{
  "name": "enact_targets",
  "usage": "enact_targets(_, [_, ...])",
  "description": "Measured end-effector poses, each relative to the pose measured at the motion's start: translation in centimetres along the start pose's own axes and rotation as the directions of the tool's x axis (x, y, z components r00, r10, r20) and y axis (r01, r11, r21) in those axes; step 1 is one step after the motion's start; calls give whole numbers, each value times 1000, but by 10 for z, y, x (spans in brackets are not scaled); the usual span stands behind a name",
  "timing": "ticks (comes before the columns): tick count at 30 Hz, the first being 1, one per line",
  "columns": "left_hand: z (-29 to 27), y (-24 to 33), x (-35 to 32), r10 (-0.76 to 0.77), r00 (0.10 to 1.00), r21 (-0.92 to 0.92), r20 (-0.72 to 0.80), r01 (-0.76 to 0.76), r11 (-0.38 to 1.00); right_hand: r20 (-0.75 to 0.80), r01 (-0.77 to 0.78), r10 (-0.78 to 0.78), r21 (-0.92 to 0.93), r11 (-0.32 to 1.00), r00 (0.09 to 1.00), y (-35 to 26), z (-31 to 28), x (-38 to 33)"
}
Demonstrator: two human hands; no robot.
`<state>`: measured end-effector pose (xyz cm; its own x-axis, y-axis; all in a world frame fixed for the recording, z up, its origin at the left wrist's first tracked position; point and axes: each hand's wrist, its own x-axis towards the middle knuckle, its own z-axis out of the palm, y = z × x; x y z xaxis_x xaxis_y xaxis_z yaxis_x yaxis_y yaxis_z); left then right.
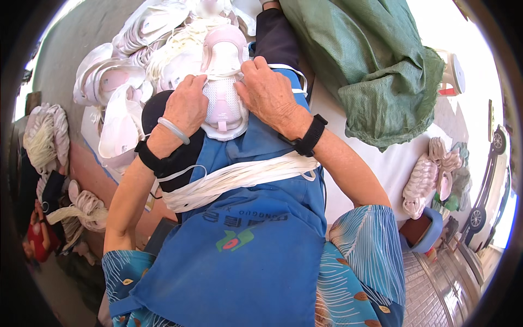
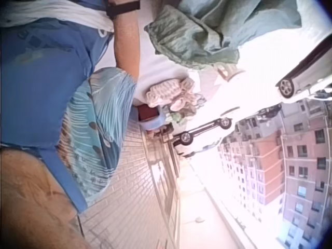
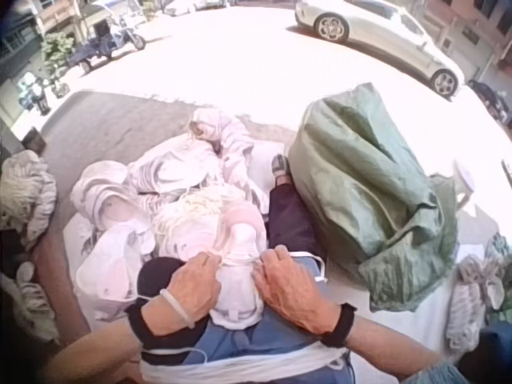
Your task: The person is threading laces through the eyelets of shoe uppers and tying them together.
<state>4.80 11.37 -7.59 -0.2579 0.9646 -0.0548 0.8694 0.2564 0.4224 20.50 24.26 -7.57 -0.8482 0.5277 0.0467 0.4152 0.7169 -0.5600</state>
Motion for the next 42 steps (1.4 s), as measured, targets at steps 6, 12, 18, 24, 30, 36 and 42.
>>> enact_targets(6, [-4,1,4,-29,1000,-12,-10,28,1000,5,80,-82,-235,969,997,-17,-11,-8])
enact_targets(12, [-2,7,4,-5,983,-122,-183,-17,992,32,0,11,-317,949,999,-23,-2,-7])
enact_targets(18, [12,26,14,-37,990,-249,-138,2,969,123,-34,70,-273,962,990,-9,15,-3])
enact_targets(24, [17,31,20,-126,983,-272,-133,86,959,160,-50,64,-88,995,985,-5,5,6])
enact_targets(30, [12,34,26,-104,979,-223,-174,63,973,48,-42,37,101,994,998,-6,-6,10])
enact_targets(36, [33,26,17,-145,978,-271,-149,100,957,152,-139,103,252,958,983,-10,12,11])
enact_targets(42, [17,26,23,-129,988,-268,-89,101,958,114,-26,7,171,985,993,-19,14,19])
